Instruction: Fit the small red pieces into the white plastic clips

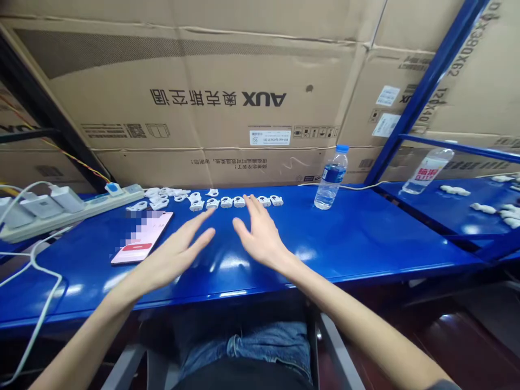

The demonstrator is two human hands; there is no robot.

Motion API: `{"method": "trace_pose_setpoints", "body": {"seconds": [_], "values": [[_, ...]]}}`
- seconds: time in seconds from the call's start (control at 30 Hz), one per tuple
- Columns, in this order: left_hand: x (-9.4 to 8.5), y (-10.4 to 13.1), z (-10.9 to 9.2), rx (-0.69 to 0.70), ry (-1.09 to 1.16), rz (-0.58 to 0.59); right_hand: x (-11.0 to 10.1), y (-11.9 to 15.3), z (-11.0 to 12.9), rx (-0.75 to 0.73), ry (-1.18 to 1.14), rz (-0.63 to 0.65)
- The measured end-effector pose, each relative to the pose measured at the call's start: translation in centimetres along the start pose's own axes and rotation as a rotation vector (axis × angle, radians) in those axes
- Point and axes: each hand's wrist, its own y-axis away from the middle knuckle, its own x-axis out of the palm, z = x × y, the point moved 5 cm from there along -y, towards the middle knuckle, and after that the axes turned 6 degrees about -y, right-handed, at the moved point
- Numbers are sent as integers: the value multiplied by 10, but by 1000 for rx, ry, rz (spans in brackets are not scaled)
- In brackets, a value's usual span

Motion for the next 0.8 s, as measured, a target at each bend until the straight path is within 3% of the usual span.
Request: {"method": "trace_pose_setpoints", "body": {"seconds": [0.13, 0.37, 0.63, 0.8], "values": [[25, 15, 15, 17, -274, 14, 19, 23, -8, -47, 283, 198], [49, 19, 26, 80, -404, 82, 35, 29, -21, -1, 412, 315], [51, 22, 27, 99, -454, 78, 35, 32, -22, -10, 418, 303], [42, 15, 25, 131, -561, 110, 9, 5, -33, -102, 463, 95]]}}
